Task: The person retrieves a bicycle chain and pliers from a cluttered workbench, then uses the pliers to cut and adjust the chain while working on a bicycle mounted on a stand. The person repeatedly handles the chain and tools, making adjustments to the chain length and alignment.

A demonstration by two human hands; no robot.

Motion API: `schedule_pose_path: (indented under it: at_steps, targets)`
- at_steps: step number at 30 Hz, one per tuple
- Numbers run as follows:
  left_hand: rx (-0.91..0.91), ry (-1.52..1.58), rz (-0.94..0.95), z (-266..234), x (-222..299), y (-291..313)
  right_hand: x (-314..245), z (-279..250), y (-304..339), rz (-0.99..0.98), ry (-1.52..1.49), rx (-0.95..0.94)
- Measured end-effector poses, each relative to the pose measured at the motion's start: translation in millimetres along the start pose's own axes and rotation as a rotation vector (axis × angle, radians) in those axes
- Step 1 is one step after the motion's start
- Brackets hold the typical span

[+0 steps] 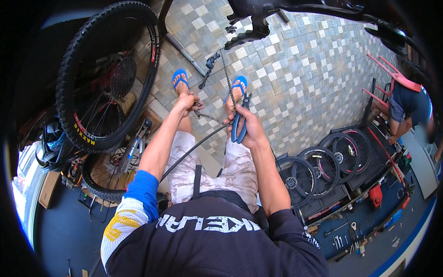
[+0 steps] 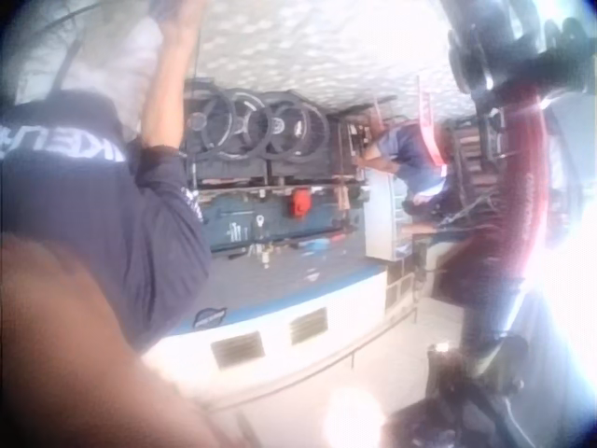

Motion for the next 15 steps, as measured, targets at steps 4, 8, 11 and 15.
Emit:
schedule_pose_path:
  at_steps: [4,8,11,15]
  targets:
    - [0.216,-0.107,0.201,-90.3,-58.7,-115.2,6.4,20.7,16.1,-0.072,0.154,0.005]
    - [0.224,-0.400,0.035,-76.6,-40.0,-124.0,-6.5,3.4,35.9,-0.196,0.057,0.018]
    - [0.257,-0.179,-0.026,-56.2,-13.6,-60.6,-28.7,-14.9,47.9,-0.157,-0.088,0.004]
    - [0.067,0.229,-0.095,-84.1,-5.1,-32.3,-48.6,-39.1,43.3,-0.137,-0.073,0.047]
Point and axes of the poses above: each hand's wrist, its own y-axis away from the middle knuckle, its own z-axis out of the palm, x = y × z, the point moved 2 cm from there along -y, towards the middle knuckle, and after that the axes turned 6 degrees about x, right-handed, at the moved point
